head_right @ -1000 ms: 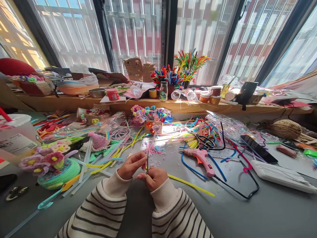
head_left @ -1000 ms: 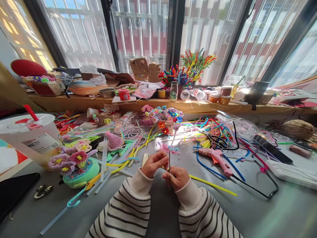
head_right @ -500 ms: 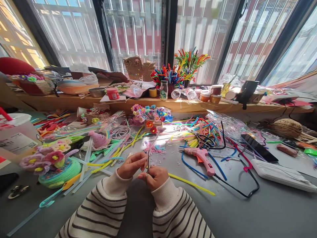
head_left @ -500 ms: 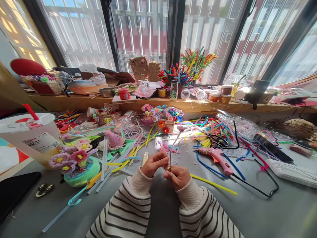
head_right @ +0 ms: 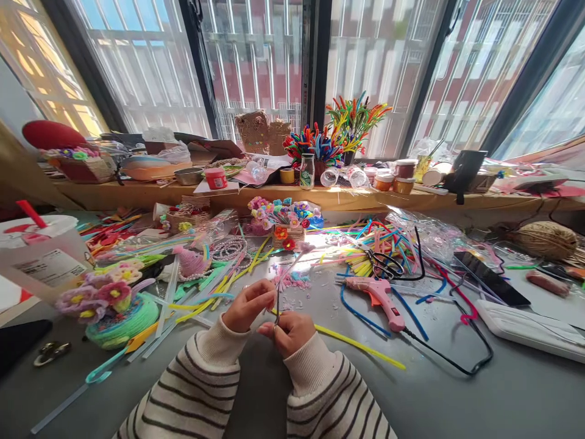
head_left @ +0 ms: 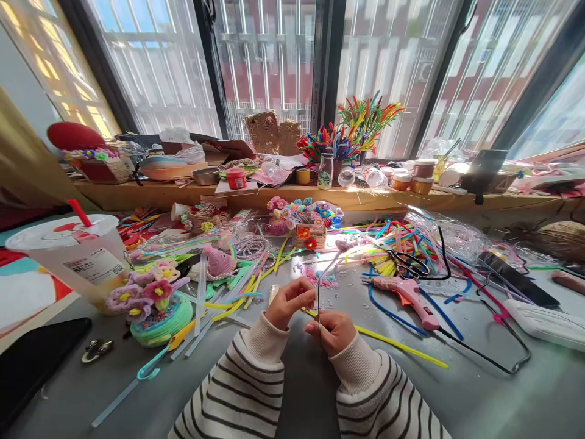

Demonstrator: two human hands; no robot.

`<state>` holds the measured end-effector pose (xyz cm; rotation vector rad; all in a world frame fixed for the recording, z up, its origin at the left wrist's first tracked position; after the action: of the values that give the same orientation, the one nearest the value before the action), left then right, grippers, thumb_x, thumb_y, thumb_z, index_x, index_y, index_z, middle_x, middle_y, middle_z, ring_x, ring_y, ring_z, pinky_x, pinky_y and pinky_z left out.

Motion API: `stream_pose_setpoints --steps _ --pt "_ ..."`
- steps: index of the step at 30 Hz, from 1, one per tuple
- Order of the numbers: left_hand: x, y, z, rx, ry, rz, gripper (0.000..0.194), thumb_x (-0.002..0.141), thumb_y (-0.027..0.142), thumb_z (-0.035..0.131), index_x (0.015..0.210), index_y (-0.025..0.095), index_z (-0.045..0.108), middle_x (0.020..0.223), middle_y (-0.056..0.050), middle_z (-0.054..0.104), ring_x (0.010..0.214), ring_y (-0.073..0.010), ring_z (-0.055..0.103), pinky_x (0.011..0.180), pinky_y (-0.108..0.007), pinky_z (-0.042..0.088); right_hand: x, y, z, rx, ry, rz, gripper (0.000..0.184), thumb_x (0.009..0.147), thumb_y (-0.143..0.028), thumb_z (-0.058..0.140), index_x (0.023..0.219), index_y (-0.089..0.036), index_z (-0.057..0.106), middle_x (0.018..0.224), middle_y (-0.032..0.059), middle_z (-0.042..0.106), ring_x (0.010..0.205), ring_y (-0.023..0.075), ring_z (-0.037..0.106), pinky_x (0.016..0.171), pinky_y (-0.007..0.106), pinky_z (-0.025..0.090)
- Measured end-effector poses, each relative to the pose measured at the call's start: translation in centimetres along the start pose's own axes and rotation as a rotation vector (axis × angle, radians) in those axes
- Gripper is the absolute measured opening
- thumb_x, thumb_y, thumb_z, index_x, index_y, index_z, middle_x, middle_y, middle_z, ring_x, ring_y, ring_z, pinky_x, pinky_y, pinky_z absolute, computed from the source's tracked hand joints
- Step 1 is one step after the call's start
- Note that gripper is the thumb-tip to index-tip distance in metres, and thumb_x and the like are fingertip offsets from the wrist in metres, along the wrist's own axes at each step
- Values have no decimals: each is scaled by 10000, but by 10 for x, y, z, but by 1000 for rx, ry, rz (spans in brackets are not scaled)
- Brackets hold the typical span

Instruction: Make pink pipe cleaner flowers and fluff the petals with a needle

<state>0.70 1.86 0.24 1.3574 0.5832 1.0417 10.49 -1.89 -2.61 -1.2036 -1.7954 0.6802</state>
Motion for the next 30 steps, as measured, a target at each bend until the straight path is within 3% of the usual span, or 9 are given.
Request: stream_pose_setpoints --steps 7,14,18,24,30 --pt "-1 -1 3 -59 -91 -61 182 617 271 578 555 125 491 488 38 448 469 -60 399 471 -196 303 0 -11 -5 7 -37 -27 648 651 -678 206 332 -150 405 389 5 385 395 83 346 407 218 262" --pt "-1 -2 3 -80 -76 -61 195 612 286 582 551 127 487 476 37 454 448 -55 389 457 -199 294 0 -8 -7 7 34 -105 589 685 -606 305 353 -151 477 404 0 416 415 84 380 415 199 293" --pt "-1 -1 3 -92 -65 -54 208 602 299 588 543 129 484 471 36 454 446 -57 394 452 -201 291 0 -2 -4 5 83 -112 586 687 -588 329 306 -156 441 375 -11 384 392 76 371 399 195 282" --pt "-1 1 3 -86 -52 -29 194 615 295 576 555 133 487 477 38 450 451 -58 394 453 -199 289 -2 -5 -2 59 -22 -87 627 696 -617 252 305 -153 408 370 0 398 382 76 368 403 205 281" --pt "-3 0 5 -69 -134 -38 190 628 282 565 555 128 482 478 33 449 459 -60 389 464 -200 284 -2 -11 -4 118 -45 -69 630 676 -653 216 347 -150 404 369 4 402 389 81 366 417 210 290"
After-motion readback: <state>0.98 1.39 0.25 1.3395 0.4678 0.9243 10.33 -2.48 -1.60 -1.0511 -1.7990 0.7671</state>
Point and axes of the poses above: each hand's wrist, its own x-axis towards the middle knuckle, its own z-axis out of the palm, y = z × x, the point moved 3 cm from there along x, towards the middle knuckle
